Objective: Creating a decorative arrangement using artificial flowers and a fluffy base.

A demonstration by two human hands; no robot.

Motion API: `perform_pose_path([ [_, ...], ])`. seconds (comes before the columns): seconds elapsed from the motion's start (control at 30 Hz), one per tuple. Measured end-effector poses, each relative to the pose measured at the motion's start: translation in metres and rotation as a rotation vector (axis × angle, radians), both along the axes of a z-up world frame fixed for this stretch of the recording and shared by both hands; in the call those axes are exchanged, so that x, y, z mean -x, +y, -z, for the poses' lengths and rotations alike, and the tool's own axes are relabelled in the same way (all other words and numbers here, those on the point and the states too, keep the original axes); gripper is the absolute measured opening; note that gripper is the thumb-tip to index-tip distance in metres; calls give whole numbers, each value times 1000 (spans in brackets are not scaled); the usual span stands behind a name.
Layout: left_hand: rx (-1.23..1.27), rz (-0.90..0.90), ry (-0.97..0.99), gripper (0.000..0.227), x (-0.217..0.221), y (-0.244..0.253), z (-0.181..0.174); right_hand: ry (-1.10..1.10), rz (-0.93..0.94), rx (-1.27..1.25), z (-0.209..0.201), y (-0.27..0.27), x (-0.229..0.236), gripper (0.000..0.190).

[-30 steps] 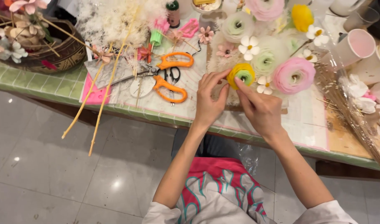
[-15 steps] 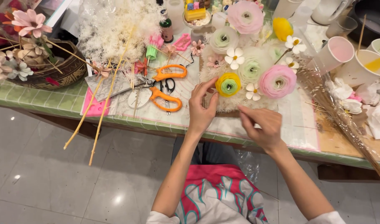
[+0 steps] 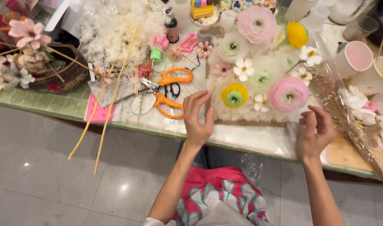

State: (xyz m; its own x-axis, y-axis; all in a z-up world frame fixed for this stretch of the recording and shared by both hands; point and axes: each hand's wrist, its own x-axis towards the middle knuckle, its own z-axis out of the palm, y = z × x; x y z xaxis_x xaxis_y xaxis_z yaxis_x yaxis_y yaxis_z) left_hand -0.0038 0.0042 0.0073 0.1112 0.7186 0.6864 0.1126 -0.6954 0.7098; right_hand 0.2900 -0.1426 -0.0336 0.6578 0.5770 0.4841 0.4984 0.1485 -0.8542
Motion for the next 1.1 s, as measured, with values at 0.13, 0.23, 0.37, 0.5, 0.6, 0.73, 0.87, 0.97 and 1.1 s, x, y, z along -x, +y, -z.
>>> perform_pose_path([
  [0.13,48,61,54,40,-1,8,5,-54,-110,47,-5,9,-1,43],
  [0.23,132,140,62,51,-7,12,9,-225,-116,214,-7,9,-5,58],
  [0.37,247,182,50,73,-10,18,10,-59,-227,474,-14,15,-2,56],
  [0.5,337,249,20,90,-15,25,10,-57,-264,499,15,6,-15,72],
  [0.6,442,334,37,96,-15,25,-5,-447,-292,566,11,6,-20,54],
  [0.73,452,366,145,95,-15,26,13,-446,-302,573,11,8,-21,62],
  [0.87,406,369,92,92,-14,21,13,7,-314,453,1,7,-15,69],
  [0.97,353,375,-53,88,-16,27,26,191,-252,222,-17,18,-18,66],
  [1.1,336,392,-211,79,-14,30,48,349,-359,-75,-41,51,-67,47],
])
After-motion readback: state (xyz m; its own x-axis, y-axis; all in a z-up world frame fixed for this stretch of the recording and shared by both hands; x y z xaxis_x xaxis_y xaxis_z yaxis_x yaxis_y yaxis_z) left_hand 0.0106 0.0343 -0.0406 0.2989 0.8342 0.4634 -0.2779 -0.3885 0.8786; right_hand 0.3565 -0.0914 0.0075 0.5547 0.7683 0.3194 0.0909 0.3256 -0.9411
